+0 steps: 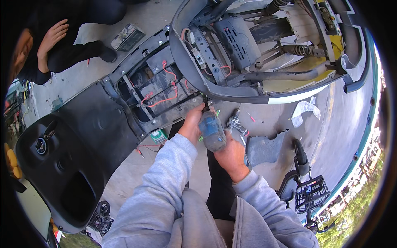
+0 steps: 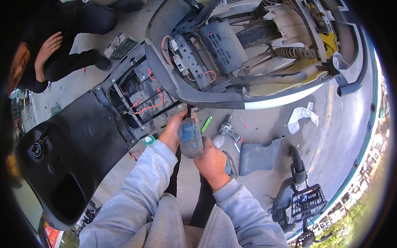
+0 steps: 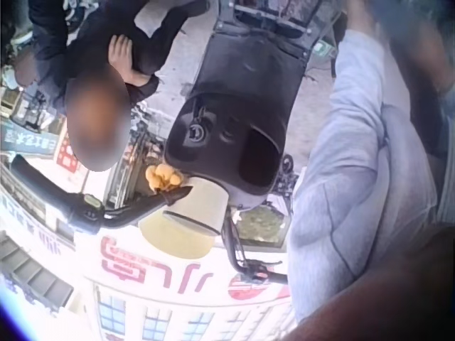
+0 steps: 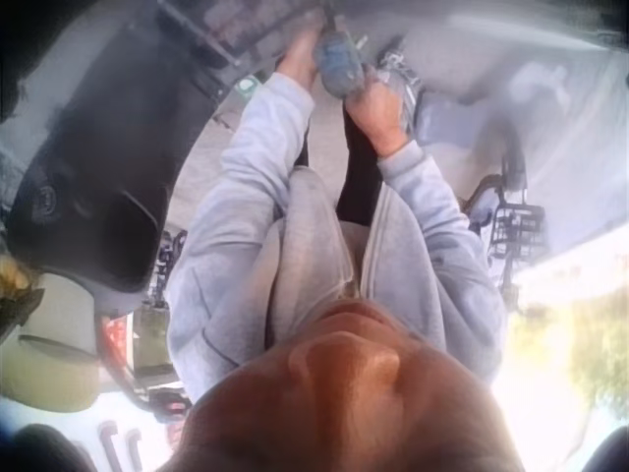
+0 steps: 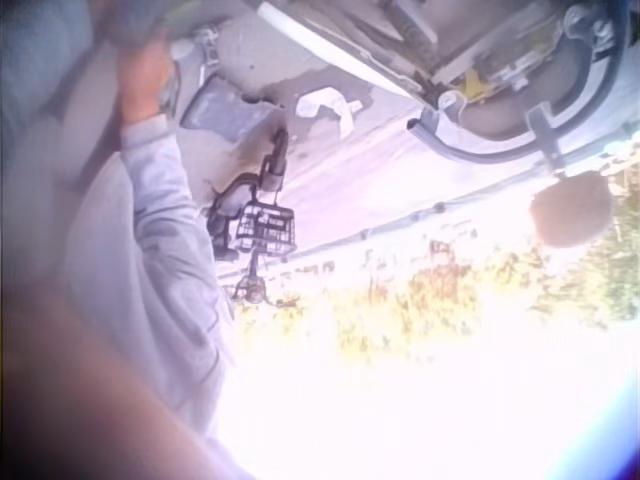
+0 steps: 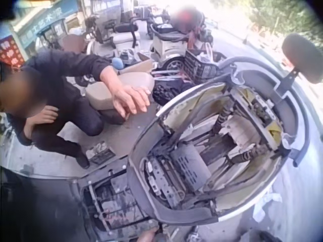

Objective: The person uses a cordless drill to remove and reinstall screws on the scooter's battery compartment, then connects red and black wires to the battery terminals. They also use a green strap to secure the battery in place.

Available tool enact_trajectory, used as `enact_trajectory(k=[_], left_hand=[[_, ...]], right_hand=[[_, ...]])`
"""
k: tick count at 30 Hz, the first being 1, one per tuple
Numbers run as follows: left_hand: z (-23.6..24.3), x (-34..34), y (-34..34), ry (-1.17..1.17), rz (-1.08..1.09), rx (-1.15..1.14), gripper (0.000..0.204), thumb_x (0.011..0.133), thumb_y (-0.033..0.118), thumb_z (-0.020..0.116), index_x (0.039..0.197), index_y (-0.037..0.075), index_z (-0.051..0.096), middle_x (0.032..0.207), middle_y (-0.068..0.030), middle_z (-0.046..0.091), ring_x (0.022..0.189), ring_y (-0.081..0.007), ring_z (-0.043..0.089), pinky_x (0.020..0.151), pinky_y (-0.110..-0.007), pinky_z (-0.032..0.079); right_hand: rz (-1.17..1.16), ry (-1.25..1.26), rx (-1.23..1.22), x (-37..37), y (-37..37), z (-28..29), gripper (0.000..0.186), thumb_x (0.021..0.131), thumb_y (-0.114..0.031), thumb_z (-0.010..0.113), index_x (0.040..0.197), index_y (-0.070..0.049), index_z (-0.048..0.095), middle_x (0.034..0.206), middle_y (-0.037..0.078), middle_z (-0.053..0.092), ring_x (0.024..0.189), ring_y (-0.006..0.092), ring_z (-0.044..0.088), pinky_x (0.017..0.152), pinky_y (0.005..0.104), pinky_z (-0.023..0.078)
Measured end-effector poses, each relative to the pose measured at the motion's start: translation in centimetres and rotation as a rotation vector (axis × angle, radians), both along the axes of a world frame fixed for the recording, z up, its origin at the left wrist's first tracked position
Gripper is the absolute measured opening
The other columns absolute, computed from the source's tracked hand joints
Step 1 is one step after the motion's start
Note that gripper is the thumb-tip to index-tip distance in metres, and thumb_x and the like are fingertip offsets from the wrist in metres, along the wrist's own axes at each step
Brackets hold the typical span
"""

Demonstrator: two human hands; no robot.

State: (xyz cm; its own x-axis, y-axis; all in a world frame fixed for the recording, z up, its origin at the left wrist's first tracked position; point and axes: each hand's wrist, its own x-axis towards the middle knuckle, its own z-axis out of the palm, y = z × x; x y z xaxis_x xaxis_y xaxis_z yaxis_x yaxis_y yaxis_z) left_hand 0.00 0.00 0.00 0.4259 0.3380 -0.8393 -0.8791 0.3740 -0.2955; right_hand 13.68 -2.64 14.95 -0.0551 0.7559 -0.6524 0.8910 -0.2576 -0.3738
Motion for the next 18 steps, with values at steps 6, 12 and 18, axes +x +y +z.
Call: enact_trajectory(k=[6,12,18], left_hand=[[1.2,0.4,0.1,0.077,-0.156,-0.046,0.027,0.104,0.025,0.041,0.102,0.0,0.051,0.083,-0.0156,0.063,0.073,-0.0292,0.065,0.067,-0.043,0.056],[1.2,-0.4,1.1,0.026,-0.178,-0.039,0.031,0.104,0.027,0.039,0.103,-0.001,0.052,0.082,-0.0159,0.064,0.073,-0.0294,0.066,0.068,-0.043,0.057],[1.1,-0.9,1.4,0.098,-0.29,-0.012,0.027,0.101,0.021,0.041,0.102,-0.002,0.056,0.085,-0.015,0.065,0.074,-0.0275,0.065,0.068,-0.041,0.057]], right_hand=[[0.021,-0.096,-0.065,-0.6,0.5,1.6,0.035,0.08,-0.026,0.065,0.108,-0.006,0.058,0.077,0.023,0.068,0.071,0.0415,0.067,0.063,0.0509,0.052],[0.055,-0.098,-0.12,-2.0,2.7,2.2,0.036,0.08,-0.027,0.067,0.104,-0.002,0.057,0.077,0.024,0.068,0.072,0.0428,0.067,0.065,0.0517,0.052],[-0.092,0.193,-0.107,-1.4,2.2,0.2,0.034,0.078,-0.021,0.071,0.102,0.0,0.057,0.085,0.026,0.068,0.082,0.0434,0.067,0.07,0.0495,0.053]])
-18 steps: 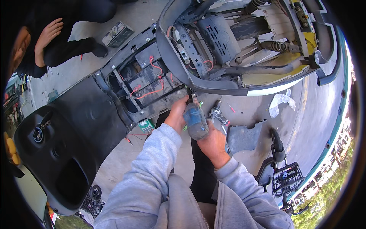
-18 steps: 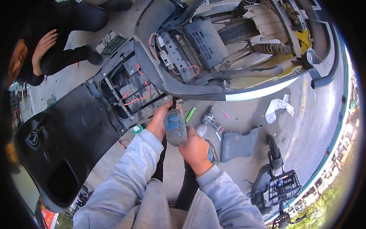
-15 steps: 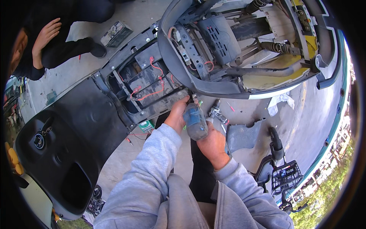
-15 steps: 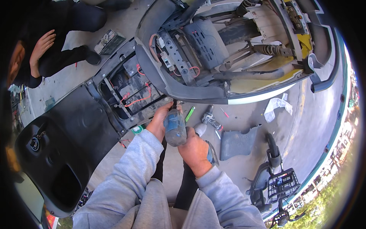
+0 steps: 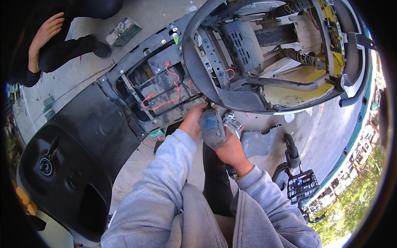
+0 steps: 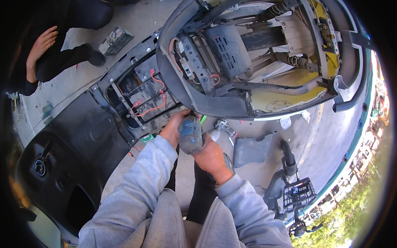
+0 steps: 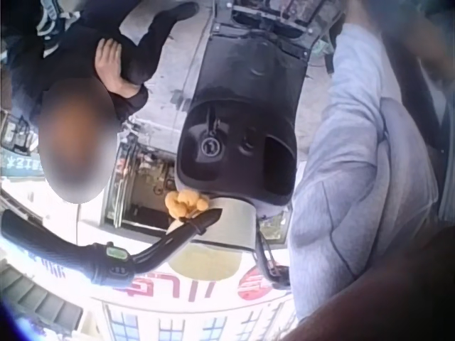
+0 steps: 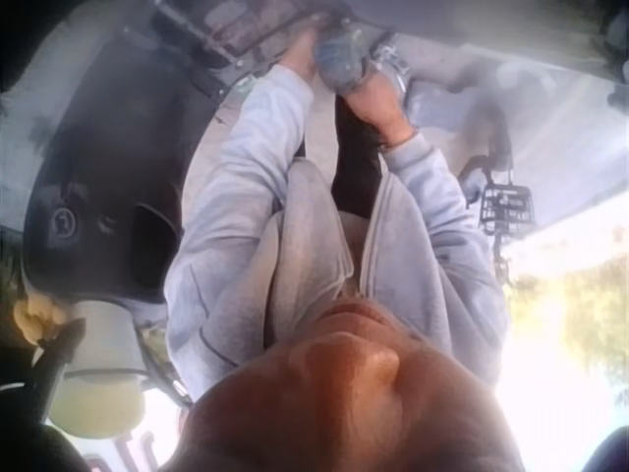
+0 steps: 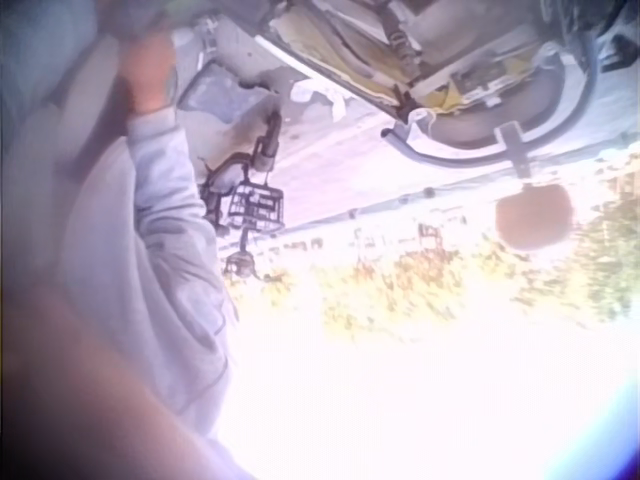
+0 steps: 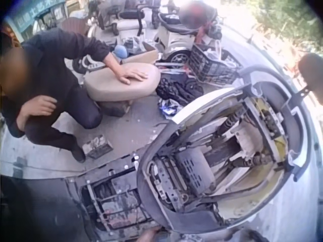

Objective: The person uses a cordless drill to remove and reinstall screws on the scooter's battery compartment, then connects red and black wires to the battery terminals. They also use a green strap to secure the battery in place.

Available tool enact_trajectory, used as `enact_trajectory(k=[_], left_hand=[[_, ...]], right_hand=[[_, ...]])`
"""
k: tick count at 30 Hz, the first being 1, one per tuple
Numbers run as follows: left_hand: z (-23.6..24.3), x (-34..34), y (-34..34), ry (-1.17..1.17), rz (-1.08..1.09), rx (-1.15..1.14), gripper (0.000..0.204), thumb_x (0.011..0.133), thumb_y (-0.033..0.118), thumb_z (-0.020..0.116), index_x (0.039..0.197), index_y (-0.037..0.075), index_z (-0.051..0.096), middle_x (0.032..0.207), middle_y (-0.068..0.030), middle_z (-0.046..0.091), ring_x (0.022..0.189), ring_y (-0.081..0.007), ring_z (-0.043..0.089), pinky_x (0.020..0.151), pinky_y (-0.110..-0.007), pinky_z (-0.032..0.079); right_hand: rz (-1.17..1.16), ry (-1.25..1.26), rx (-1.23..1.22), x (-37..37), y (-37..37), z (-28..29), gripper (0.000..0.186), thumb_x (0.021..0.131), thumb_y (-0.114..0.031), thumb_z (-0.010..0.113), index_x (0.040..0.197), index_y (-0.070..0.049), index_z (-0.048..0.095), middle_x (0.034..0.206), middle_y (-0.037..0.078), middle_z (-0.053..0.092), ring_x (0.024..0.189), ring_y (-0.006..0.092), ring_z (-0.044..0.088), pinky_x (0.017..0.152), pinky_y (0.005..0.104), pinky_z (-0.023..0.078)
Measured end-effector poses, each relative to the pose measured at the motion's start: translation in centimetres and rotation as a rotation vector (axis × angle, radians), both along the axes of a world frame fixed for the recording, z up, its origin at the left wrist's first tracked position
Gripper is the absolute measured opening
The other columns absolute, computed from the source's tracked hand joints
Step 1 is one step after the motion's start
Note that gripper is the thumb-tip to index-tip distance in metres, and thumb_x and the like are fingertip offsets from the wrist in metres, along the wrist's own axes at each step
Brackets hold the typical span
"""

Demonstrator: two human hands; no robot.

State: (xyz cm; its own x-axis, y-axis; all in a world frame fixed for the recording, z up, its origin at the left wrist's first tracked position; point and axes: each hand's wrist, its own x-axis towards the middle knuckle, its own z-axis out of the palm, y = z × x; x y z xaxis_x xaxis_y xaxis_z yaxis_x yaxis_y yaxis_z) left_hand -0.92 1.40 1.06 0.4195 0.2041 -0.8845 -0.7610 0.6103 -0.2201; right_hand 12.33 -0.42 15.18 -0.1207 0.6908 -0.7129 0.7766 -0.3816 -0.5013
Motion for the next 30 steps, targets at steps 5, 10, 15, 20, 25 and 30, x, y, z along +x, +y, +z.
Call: enact_trajectory(k=[5,10,15,20,25,30], left_hand=[[-3.1,-0.3,-0.3,0.088,-0.11,-0.059,0.024,0.098,0.017,0.045,0.101,-0.001,0.06,0.093,-0.0154,0.065,0.074,-0.025,0.065,0.064,-0.039,0.057],[-4.8,-0.2,-1.4,0.285,-0.115,-0.067,0.015,0.092,0.013,0.052,0.097,0.004,0.062,0.09,-0.0095,0.066,0.082,-0.0224,0.063,0.075,-0.033,0.051],[-9.9,1.6,-2.7,0.357,-0.147,-0.082,0.014,0.092,0.015,0.053,0.096,0.006,0.062,0.088,-0.0071,0.065,0.078,-0.0192,0.062,0.067,-0.034,0.051],[-13.5,3.6,-2.9,0.291,0.126,-0.001,0.012,0.094,0.016,0.054,0.093,0.008,0.062,0.086,-0.0047,0.064,0.074,-0.0151,0.062,0.059,-0.032,0.049],[-7.6,2.2,0.5,0.402,-0.045,-0.133,0.007,0.091,0.007,0.057,0.094,0.005,0.063,0.085,-0.0058,0.065,0.072,-0.0155,0.062,0.051,-0.03,0.046],[-4.2,2.3,3.0,0.445,0.124,-0.126,0.004,0.085,0.0,0.061,0.082,0.0,0.063,0.076,-0.0094,0.063,0.06,-0.0174,0.059,0.043,-0.033,0.039]], right_hand=[[-0.243,0.156,0.03,-0.9,-3.3,-2.3,0.03,0.079,-0.017,0.071,0.102,0.0,0.059,0.091,0.026,0.068,0.088,0.0446,0.066,0.074,0.0458,0.053],[-0.18,0.064,0.003,-1.7,-3.6,-2.7,0.03,0.08,-0.017,0.07,0.103,0.001,0.061,0.09,0.026,0.068,0.09,0.0446,0.066,0.076,0.0449,0.053],[-0.046,0.017,-0.015,-0.9,-2.2,-1.8,0.032,0.08,-0.02,0.07,0.103,0.0,0.061,0.091,0.028,0.068,0.094,0.047,0.063,0.078,0.0467,0.053],[-0.145,0.002,-0.022,-0.9,-2.2,-0.8,0.033,0.08,-0.02,0.07,0.105,0.0,0.062,0.093,0.027,0.068,0.094,0.0464,0.064,0.078,0.0457,0.053],[-0.185,0.132,0.046,-0.1,-1.7,-0.2,0.036,0.08,-0.021,0.072,0.107,0.0,0.062,0.092,0.026,0.068,0.093,0.0437,0.066,0.077,0.0432,0.053],[-0.17,0.109,0.055,1.0,-1.9,1.3,0.037,0.079,-0.024,0.074,0.105,-0.001,0.06,0.088,0.025,0.068,0.088,0.0429,0.067,0.073,0.0437,0.053]])
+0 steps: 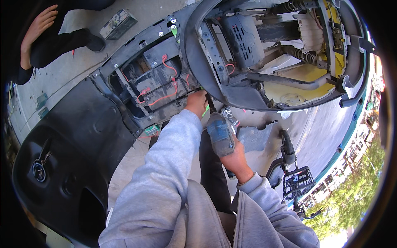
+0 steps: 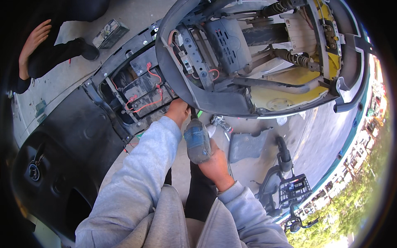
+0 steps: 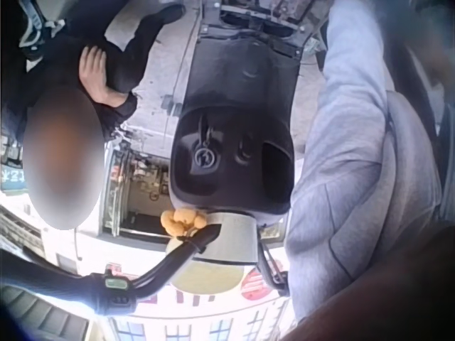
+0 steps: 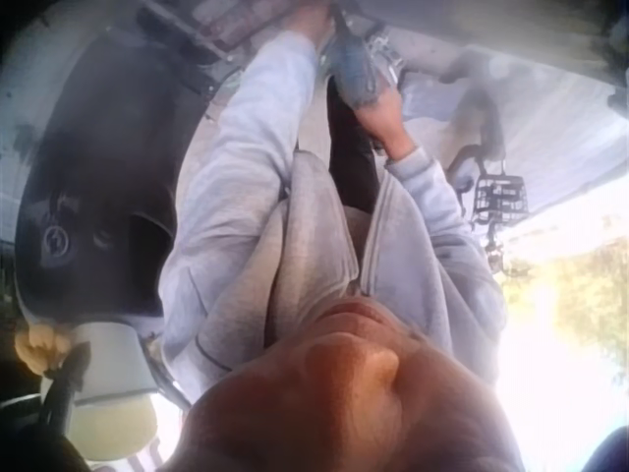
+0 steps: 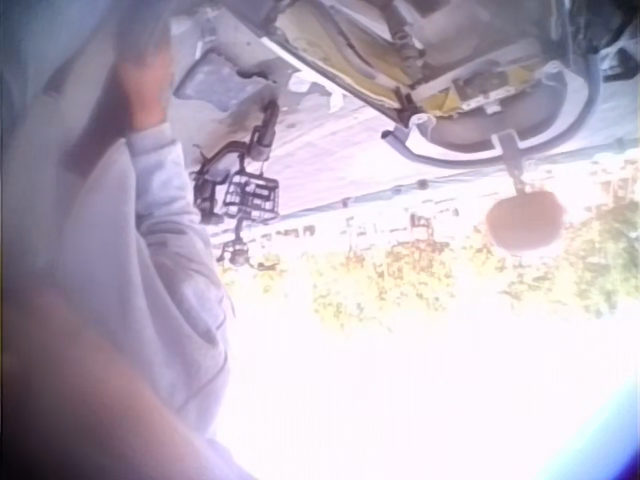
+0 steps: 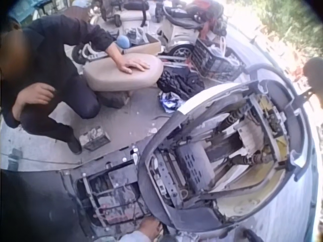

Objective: The person uses a cordless drill to remove and reinstall screws on the scooter's battery compartment, then connects red and black wires to the battery terminals. They also use a green strap to secure the battery in place.

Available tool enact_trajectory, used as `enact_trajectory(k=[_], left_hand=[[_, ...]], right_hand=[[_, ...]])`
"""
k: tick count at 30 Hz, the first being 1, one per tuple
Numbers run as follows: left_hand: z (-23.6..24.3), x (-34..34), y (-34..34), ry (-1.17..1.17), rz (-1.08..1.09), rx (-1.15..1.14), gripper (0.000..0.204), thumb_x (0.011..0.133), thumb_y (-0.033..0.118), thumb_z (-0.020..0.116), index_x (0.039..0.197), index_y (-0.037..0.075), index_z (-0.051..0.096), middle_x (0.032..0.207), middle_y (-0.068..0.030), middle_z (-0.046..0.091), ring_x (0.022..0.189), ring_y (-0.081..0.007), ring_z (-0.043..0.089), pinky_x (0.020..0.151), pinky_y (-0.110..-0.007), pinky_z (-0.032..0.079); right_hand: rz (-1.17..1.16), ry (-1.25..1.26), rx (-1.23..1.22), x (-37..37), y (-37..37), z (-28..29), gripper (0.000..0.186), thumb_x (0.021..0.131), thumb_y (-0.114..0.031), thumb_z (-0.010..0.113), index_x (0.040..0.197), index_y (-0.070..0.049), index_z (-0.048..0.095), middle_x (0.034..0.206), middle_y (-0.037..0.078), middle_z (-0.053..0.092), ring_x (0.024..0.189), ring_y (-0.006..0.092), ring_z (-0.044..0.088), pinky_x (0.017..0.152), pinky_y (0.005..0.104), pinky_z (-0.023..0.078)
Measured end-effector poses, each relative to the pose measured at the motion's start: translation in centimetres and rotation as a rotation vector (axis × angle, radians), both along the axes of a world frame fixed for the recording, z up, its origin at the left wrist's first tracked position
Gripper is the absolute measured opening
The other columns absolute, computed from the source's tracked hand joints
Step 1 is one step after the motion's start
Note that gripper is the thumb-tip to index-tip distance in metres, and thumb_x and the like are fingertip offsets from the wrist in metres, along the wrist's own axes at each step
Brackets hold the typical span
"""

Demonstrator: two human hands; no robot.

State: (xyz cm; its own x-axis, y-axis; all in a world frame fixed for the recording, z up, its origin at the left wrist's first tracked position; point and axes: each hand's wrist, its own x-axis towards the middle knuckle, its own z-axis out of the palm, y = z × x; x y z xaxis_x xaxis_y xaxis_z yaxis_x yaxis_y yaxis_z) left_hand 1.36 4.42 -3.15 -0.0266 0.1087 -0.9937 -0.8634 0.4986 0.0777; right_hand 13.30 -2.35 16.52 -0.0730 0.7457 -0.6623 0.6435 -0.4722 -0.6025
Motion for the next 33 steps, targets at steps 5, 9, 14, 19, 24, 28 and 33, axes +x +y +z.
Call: enact_trajectory(k=[5,9,14,19,24,28,33], left_hand=[[-0.6,0.1,0.1,0.051,0.007,0.046,0.014,0.081,-0.001,0.065,0.068,-0.002,0.06,0.066,-0.012,0.061,0.048,-0.0192,0.054,0.042,-0.035,0.036],[0.2,-0.5,0.2,0.186,-0.313,0.093,0.014,0.078,-0.001,0.067,0.067,-0.002,0.059,0.066,-0.0119,0.061,0.05,-0.0202,0.056,0.045,-0.034,0.04],[0.7,-1.1,-0.4,0.165,-0.219,0.214,0.016,0.077,0.0,0.072,0.067,-0.002,0.058,0.066,-0.0112,0.062,0.055,-0.0213,0.06,0.049,-0.034,0.046],[-1.5,-0.5,-2.8,0.538,-0.628,0.374,0.018,0.075,0.014,0.076,0.077,0.002,0.063,0.067,-0.0103,0.066,0.062,-0.0258,0.065,0.059,-0.037,0.052],[-2.4,-2.2,-4.7,0.382,-0.576,0.407,0.018,0.074,0.015,0.073,0.086,0.005,0.064,0.075,-0.0104,0.069,0.067,-0.0247,0.068,0.065,-0.035,0.054],[1.4,-10.6,-4.5,-0.101,-0.094,0.345,0.015,0.093,0.012,0.052,0.093,0.003,0.063,0.083,-0.0108,0.068,0.07,-0.0207,0.067,0.069,-0.033,0.057],[7.8,-18.7,4.0,-0.045,-0.03,0.542,0.04,0.1,0.036,0.05,0.102,-0.001,0.066,0.092,-0.0138,0.07,0.078,-0.0247,0.069,0.073,-0.035,0.057]], right_hand=[[0.091,-0.052,-0.029,1.3,-0.9,1.9,0.038,0.077,-0.028,0.077,0.1,-0.004,0.058,0.085,0.023,0.068,0.08,0.044,0.066,0.068,0.0461,0.053],[0.161,-0.022,0.011,2.0,-1.4,3.0,0.039,0.077,-0.027,0.077,0.101,-0.004,0.058,0.088,0.023,0.068,0.081,0.0439,0.065,0.068,0.0449,0.053],[-0.076,0.175,-0.115,1.8,-1.9,3.1,0.04,0.078,-0.019,0.077,0.11,-0.002,0.058,0.095,0.019,0.069,0.085,0.0353,0.07,0.073,0.0376,0.054],[-0.201,0.321,-0.189,0.8,-1.2,3.8,0.043,0.078,-0.016,0.077,0.114,-0.002,0.057,0.095,0.015,0.069,0.086,0.0287,0.071,0.075,0.0329,0.054],[0.232,0.247,0.011,-1.8,2.9,5.2,0.048,0.075,-0.016,0.079,0.112,-0.001,0.054,0.09,0.019,0.069,0.083,0.0363,0.069,0.07,0.0381,0.054],[0.066,0.335,0.075,-7.7,6.1,4.1,0.055,0.074,-0.018,0.077,0.116,0.002,0.048,0.084,0.025,0.067,0.08,0.0438,0.066,0.068,0.0469,0.053],[-0.086,0.21,0.091,-16.3,10.9,1.3,0.053,0.077,-0.022,0.073,0.113,0.008,0.048,0.083,0.03,0.065,0.081,0.0469,0.065,0.072,0.05,0.053]])
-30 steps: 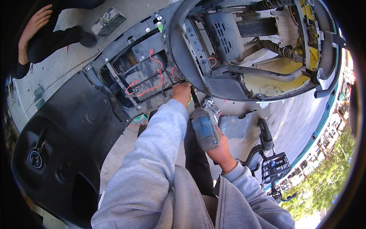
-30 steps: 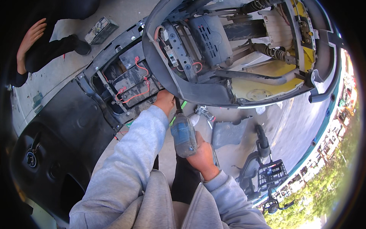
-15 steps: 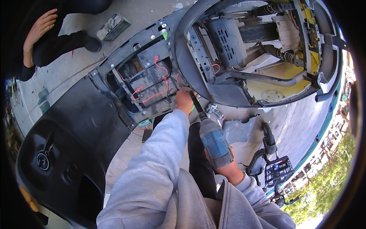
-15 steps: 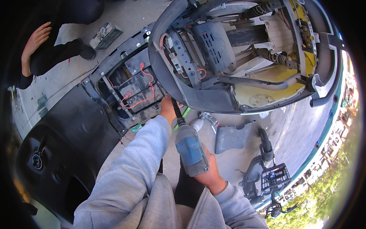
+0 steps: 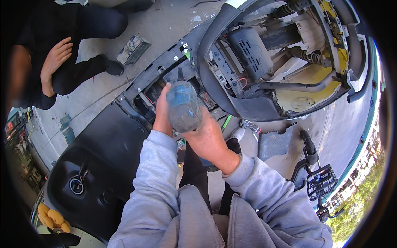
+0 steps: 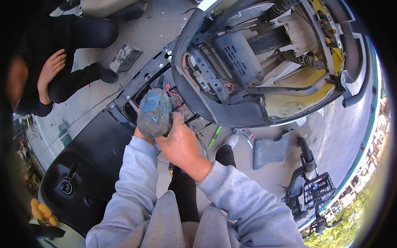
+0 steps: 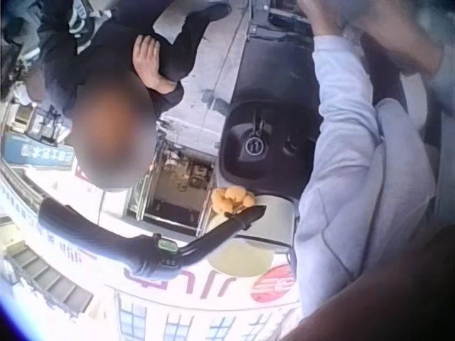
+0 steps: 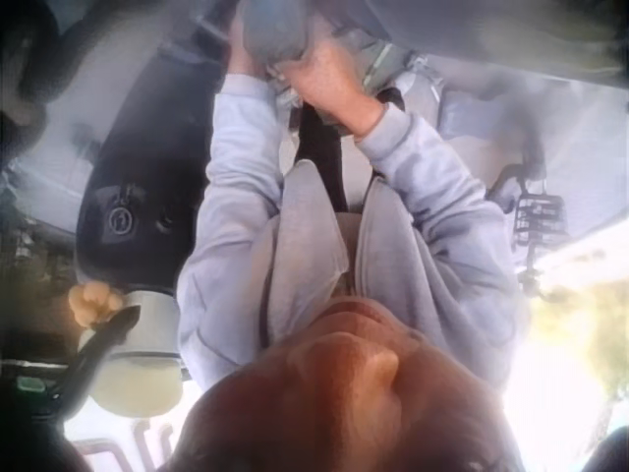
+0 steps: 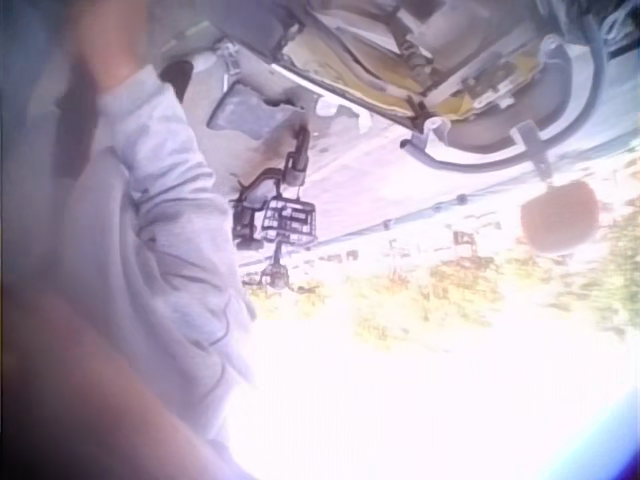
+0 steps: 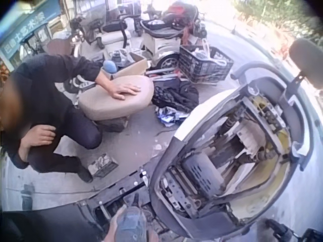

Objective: The person uses a cordless drill to remove and reinstall screws on the scooter's battery compartment, then connects red and black wires to the battery terminals. They also use a green strap to secure the battery in place.

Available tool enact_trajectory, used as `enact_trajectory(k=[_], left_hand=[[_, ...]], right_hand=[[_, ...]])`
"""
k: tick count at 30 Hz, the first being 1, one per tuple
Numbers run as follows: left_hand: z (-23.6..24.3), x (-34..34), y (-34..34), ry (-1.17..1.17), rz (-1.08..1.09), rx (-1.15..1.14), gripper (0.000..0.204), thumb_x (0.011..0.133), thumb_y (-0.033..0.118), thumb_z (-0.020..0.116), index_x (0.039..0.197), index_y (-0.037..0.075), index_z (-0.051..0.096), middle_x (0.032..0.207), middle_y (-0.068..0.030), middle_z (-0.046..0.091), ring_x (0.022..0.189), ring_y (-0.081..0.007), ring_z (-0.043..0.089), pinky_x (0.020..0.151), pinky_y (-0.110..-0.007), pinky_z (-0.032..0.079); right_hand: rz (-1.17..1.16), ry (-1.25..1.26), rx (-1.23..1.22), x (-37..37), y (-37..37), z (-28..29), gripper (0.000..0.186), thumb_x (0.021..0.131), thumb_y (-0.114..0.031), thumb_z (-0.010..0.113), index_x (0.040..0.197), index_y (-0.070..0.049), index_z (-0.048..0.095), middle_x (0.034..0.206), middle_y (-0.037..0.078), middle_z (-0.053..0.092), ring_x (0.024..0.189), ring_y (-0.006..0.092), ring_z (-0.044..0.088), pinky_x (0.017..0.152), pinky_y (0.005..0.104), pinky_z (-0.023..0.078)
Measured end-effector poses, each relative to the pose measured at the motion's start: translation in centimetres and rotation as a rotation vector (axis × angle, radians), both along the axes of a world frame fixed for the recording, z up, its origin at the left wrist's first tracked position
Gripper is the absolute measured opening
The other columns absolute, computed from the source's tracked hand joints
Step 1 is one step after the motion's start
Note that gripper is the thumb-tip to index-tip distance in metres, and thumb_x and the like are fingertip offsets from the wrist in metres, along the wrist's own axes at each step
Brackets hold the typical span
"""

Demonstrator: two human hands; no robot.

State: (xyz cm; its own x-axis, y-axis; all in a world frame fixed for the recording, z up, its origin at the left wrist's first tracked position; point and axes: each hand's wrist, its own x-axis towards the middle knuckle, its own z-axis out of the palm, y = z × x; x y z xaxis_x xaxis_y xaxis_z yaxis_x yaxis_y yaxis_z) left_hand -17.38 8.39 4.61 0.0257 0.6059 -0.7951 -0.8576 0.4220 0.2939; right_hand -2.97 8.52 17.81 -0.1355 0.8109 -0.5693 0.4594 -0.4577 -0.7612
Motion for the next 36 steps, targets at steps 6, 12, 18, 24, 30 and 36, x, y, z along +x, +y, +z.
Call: enact_trajectory(k=[6,12,18,24,30,36], left_hand=[[2.3,-3.6,13.3,0.127,-0.541,-0.153,0.035,0.095,0.036,0.062,0.093,0.001,0.068,0.081,-0.0114,0.07,0.064,-0.0249,0.067,0.062,-0.037,0.056],[2.3,-2.9,15.4,0.398,-0.769,-0.16,0.04,0.095,-0.003,0.053,0.135,0.0,0.053,0.111,-0.0068,0.064,0.097,-0.0107,0.062,0.086,-0.023,0.051],[-1.5,-5.0,15.3,0.061,-0.761,0.224,0.039,0.096,-0.001,0.053,0.135,-0.001,0.053,0.115,-0.0085,0.064,0.099,-0.0126,0.062,0.089,-0.025,0.051],[-4.0,-5.8,15.3,-0.091,-0.731,0.352,0.039,0.096,0.0,0.053,0.135,-0.001,0.053,0.114,-0.0092,0.064,0.099,-0.0137,0.063,0.09,-0.026,0.052],[-2.8,-5.2,15.9,-0.107,-0.702,0.221,0.033,0.098,0.004,0.053,0.13,-0.001,0.057,0.103,-0.0059,0.067,0.087,-0.0117,0.065,0.078,-0.025,0.053],[-3.7,-4.9,18.0,0.097,-0.8,-0.222,0.026,0.097,0.021,0.062,0.112,0.0,0.064,0.081,-0.0001,0.066,0.065,-0.0087,0.061,0.058,-0.025,0.049]], right_hand=[[-0.182,0.008,-0.094,-5.1,4.4,-2.0,0.05,0.078,-0.019,0.07,0.111,0.011,0.047,0.084,0.031,0.065,0.083,0.0461,0.066,0.075,0.0488,0.053],[-0.201,-0.071,-0.118,-6.1,6.3,-2.9,0.054,0.08,-0.025,0.073,0.109,0.009,0.044,0.082,0.031,0.065,0.083,0.0473,0.065,0.075,0.051,0.053],[-0.198,-0.094,-0.151,-5.8,7.3,-3.7,0.054,0.079,-0.025,0.073,0.109,0.009,0.045,0.085,0.03,0.066,0.084,0.0467,0.065,0.076,0.0508,0.053],[-0.213,-0.087,-0.161,-5.9,8.1,-4.4,0.053,0.078,-0.024,0.073,0.11,0.01,0.047,0.086,0.031,0.066,0.086,0.0465,0.065,0.077,0.0502,0.053],[-0.238,-0.081,-0.143,-6.2,8.3,-4.9,0.053,0.075,-0.022,0.073,0.107,0.013,0.05,0.084,0.031,0.065,0.086,0.0455,0.066,0.077,0.0468,0.053],[-0.243,-0.055,-0.149,-6.5,9.1,-5.7,0.058,0.075,-0.024,0.074,0.111,0.013,0.048,0.088,0.032,0.065,0.089,0.0468,0.065,0.08,0.0494,0.052]])
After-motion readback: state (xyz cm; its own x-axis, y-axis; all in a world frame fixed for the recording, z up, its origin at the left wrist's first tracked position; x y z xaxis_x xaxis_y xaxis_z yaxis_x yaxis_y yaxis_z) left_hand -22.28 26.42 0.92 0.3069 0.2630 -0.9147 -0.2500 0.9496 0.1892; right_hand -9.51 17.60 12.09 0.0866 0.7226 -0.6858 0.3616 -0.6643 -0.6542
